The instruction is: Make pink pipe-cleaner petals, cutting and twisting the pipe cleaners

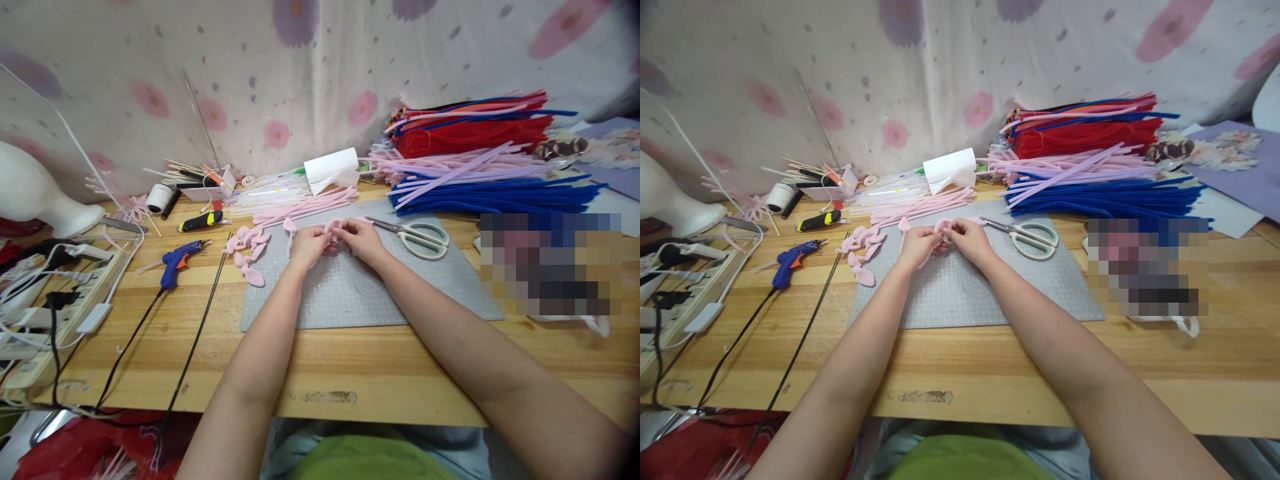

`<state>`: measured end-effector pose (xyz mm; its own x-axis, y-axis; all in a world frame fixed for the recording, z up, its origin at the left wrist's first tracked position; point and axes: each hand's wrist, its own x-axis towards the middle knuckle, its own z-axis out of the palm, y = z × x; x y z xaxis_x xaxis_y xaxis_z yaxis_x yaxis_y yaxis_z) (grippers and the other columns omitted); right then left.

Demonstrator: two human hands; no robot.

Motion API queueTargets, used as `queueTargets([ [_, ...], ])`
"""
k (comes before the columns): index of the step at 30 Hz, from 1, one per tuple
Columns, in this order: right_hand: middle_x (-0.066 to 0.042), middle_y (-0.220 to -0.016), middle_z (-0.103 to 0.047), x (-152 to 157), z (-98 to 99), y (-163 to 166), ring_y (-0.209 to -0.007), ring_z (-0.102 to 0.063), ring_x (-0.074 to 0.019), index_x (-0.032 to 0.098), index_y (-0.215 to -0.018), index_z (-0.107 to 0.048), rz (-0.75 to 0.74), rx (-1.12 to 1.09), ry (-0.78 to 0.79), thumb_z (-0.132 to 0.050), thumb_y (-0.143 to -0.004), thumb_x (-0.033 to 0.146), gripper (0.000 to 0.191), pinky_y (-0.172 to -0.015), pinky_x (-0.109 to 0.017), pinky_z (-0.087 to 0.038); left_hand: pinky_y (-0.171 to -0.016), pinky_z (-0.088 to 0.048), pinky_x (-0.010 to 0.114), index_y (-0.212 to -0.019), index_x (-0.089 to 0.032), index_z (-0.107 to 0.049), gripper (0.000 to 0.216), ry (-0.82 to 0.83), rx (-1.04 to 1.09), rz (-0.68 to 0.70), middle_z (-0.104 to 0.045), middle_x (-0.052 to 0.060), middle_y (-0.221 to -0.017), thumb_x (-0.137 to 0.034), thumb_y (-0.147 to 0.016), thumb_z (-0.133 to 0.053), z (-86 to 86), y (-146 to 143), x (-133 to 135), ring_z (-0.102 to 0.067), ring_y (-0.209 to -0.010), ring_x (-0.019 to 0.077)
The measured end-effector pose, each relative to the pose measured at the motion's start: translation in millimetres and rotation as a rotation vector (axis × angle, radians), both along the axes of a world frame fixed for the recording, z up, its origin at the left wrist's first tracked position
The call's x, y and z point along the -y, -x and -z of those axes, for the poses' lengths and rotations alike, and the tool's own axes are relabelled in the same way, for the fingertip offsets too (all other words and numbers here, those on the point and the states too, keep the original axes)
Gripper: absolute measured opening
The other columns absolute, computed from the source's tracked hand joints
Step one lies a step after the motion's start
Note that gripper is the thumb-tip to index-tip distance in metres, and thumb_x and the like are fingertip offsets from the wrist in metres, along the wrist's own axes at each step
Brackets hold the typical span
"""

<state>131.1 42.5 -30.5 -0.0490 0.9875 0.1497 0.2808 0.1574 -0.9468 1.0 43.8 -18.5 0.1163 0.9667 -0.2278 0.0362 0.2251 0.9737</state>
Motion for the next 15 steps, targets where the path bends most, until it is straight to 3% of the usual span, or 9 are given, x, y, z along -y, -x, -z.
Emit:
queueTargets([
  [3,0.004,-0.05,-0.047,-0.3,-0.8,0.7,-0.046,-0.04,-0.0088,0.018,-0.062,-0.052,0.021,-0.004,0.018,-0.054,-0.069,0.043,0.026,-0.046,-0.022,-0.029,-0.051,-0.049,0.026,-0.062,-0.011,-0.06,0.014,0.008,-0.025,0.029,-0.06,0.003,-0.052,-0.023,-0.069,-0.061,2.2,0.2,-0.7,-0.058,-0.046,0.0118],
  [8,0.004,-0.049,-0.047,-2.7,3.5,2.2,-0.045,-0.041,-0.0089,0.019,-0.061,-0.048,0.06,0.02,0.04,-0.055,-0.068,0.041,0.024,-0.045,-0.021,-0.029,-0.048,-0.048,0.025,-0.057,-0.013,-0.058,0.022,-0.08,-0.108,-0.043,-0.058,0.002,-0.053,-0.03,-0.071,-0.059,8.5,-2.9,-2.9,-0.06,-0.05,0.0138],
  [15,0.002,-0.058,-0.053,-1.8,1.2,-0.1,-0.052,-0.044,-0.0103,0.018,-0.073,-0.056,0.089,0.12,-0.033,-0.052,-0.072,0.044,0.026,-0.05,-0.022,-0.032,-0.054,-0.05,0.025,-0.061,-0.012,-0.058,0.022,-0.037,-0.115,0.026,-0.06,0.003,-0.055,-0.031,-0.07,-0.062,9.8,0.6,-3.9,-0.061,-0.05,0.0126],
])
